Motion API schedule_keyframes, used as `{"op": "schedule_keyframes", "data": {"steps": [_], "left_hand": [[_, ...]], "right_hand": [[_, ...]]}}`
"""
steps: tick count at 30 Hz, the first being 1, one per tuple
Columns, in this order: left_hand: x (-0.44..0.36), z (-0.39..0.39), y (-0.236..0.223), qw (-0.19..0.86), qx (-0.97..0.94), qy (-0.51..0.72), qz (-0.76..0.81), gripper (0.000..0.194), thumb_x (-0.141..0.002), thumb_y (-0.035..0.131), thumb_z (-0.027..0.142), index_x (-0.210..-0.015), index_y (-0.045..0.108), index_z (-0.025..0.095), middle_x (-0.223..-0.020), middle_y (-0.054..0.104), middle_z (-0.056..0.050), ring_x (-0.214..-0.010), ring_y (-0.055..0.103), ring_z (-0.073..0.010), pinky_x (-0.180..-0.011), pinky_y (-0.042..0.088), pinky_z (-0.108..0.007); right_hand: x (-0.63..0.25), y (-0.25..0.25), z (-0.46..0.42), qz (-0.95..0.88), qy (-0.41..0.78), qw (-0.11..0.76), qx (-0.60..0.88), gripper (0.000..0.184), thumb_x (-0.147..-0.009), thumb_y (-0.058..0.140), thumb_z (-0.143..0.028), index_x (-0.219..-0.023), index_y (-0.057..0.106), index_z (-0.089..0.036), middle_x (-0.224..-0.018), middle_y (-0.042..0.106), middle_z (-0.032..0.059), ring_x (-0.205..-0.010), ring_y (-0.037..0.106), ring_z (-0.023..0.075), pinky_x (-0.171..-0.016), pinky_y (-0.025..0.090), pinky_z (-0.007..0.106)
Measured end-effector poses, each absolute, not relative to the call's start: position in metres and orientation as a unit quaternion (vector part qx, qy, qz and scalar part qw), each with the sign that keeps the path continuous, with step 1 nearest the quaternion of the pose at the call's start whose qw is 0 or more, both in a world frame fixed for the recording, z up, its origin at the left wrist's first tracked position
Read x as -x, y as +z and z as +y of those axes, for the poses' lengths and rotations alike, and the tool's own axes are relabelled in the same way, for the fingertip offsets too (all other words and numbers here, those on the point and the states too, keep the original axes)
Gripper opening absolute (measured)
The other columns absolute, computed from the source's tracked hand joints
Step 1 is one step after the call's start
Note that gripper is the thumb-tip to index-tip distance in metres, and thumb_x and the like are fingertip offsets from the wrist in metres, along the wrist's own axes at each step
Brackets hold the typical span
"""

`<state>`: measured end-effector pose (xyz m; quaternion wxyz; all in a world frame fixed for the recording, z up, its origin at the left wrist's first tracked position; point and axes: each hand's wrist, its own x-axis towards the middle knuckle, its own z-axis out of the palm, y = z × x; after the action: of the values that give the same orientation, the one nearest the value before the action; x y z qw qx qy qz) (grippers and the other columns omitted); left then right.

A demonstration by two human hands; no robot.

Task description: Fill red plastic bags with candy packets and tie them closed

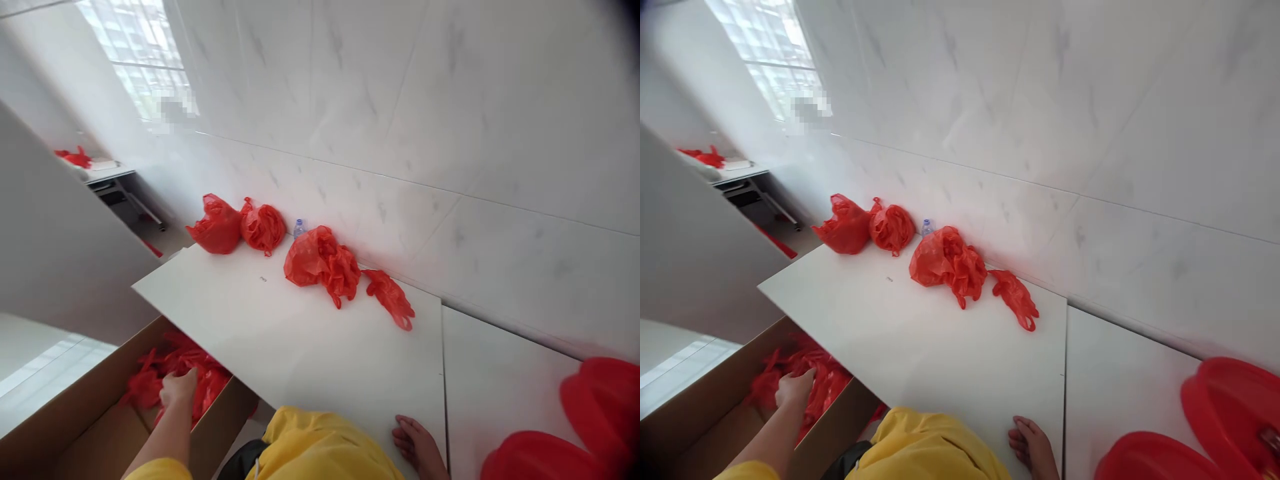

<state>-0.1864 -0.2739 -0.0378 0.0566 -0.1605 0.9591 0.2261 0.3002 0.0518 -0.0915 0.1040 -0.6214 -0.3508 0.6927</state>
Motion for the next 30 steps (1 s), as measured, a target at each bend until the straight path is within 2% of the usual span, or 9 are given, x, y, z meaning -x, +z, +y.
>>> {"op": "schedule_keyframes", "data": {"steps": [2, 5, 10, 12, 14, 20, 24, 26, 30], "left_hand": [[0.193, -0.247, -0.033, 0.052, 0.164, 0.220, 0.960, 0.070, -0.077, 0.053, 0.044, -0.136, 0.047, 0.008, -0.135, 0.049, -0.030, -0.120, 0.051, -0.0474, -0.084, 0.049, -0.057], [0.189, -0.197, -0.031, 0.028, 0.068, 0.223, 0.972, 0.071, -0.083, 0.047, 0.048, -0.145, 0.037, 0.014, -0.154, 0.028, -0.024, -0.140, 0.028, -0.0428, -0.101, 0.039, -0.058], [0.143, -0.102, -0.049, 0.141, -0.145, 0.145, 0.969, 0.076, -0.086, 0.045, 0.051, -0.151, 0.027, 0.015, -0.159, 0.018, -0.023, -0.144, 0.023, -0.0376, -0.104, 0.035, -0.056], [0.119, -0.069, -0.059, 0.185, -0.244, 0.063, 0.950, 0.081, -0.080, 0.056, 0.050, -0.152, 0.027, 0.024, -0.163, 0.009, -0.018, -0.146, 0.011, -0.0420, -0.105, 0.026, -0.064], [0.101, -0.043, -0.066, 0.207, -0.305, 0.022, 0.929, 0.091, -0.075, 0.063, 0.048, -0.153, 0.021, 0.028, -0.163, -0.001, -0.019, -0.147, 0.004, -0.0449, -0.105, 0.022, -0.066], [0.096, -0.004, -0.069, 0.233, -0.299, -0.033, 0.925, 0.115, -0.061, 0.077, 0.043, -0.154, 0.009, 0.031, -0.161, -0.007, -0.025, -0.143, 0.009, -0.0520, -0.093, 0.036, -0.065], [0.100, 0.002, -0.071, 0.239, -0.284, -0.043, 0.927, 0.123, -0.056, 0.080, 0.044, -0.154, 0.006, 0.034, -0.161, -0.009, -0.025, -0.143, 0.009, -0.0534, -0.091, 0.039, -0.066], [0.100, 0.003, -0.073, 0.236, -0.288, -0.048, 0.927, 0.122, -0.057, 0.079, 0.044, -0.154, 0.007, 0.033, -0.160, -0.009, -0.026, -0.143, 0.010, -0.0536, -0.090, 0.039, -0.066], [0.097, 0.004, -0.079, 0.212, -0.280, -0.065, 0.934, 0.126, -0.053, 0.081, 0.044, -0.154, 0.006, 0.033, -0.161, -0.007, -0.026, -0.142, 0.014, -0.0534, -0.090, 0.039, -0.065]], "right_hand": [[-0.297, -0.088, 0.051, -0.349, 0.691, 0.115, 0.623, 0.046, -0.060, 0.077, -0.044, -0.096, 0.063, -0.018, -0.066, 0.071, 0.0016, -0.058, 0.066, 0.0136, -0.052, 0.046, 0.021], [-0.293, -0.086, 0.051, -0.340, 0.691, 0.120, 0.626, 0.042, -0.060, 0.076, -0.043, -0.092, 0.064, -0.019, -0.064, 0.070, 0.0011, -0.054, 0.064, 0.0125, -0.049, 0.043, 0.020], [-0.292, -0.088, 0.049, -0.332, 0.693, 0.128, 0.626, 0.038, -0.063, 0.073, -0.042, -0.092, 0.063, -0.019, -0.064, 0.069, 0.0013, -0.054, 0.064, 0.0123, -0.049, 0.042, 0.020], [-0.292, -0.088, 0.049, -0.327, 0.696, 0.134, 0.625, 0.036, -0.065, 0.072, -0.042, -0.091, 0.063, -0.019, -0.063, 0.068, 0.0012, -0.053, 0.063, 0.0123, -0.048, 0.041, 0.020], [-0.290, -0.086, 0.051, -0.316, 0.702, 0.139, 0.623, 0.033, -0.066, 0.071, -0.041, -0.090, 0.063, -0.018, -0.063, 0.068, 0.0010, -0.052, 0.063, 0.0119, -0.047, 0.040, 0.019], [-0.262, -0.075, 0.085, -0.320, 0.682, 0.166, 0.637, 0.026, -0.070, 0.068, -0.035, -0.088, 0.062, -0.017, -0.064, 0.069, 0.0036, -0.052, 0.062, 0.0123, -0.047, 0.040, 0.019], [-0.226, -0.069, 0.133, -0.338, 0.631, 0.228, 0.661, 0.022, -0.075, 0.064, -0.035, -0.086, 0.057, -0.017, -0.065, 0.068, 0.0050, -0.054, 0.062, 0.0133, -0.047, 0.039, 0.020], [-0.209, -0.065, 0.160, -0.334, 0.621, 0.257, 0.661, 0.029, -0.078, 0.061, -0.040, -0.096, 0.055, -0.018, -0.067, 0.066, 0.0027, -0.056, 0.061, 0.0127, -0.049, 0.040, 0.021], [-0.184, -0.052, 0.205, -0.336, 0.599, 0.311, 0.657, 0.063, -0.075, 0.064, -0.050, -0.127, 0.042, -0.024, -0.085, 0.065, 0.0023, -0.071, 0.062, 0.0145, -0.059, 0.045, 0.024]]}}
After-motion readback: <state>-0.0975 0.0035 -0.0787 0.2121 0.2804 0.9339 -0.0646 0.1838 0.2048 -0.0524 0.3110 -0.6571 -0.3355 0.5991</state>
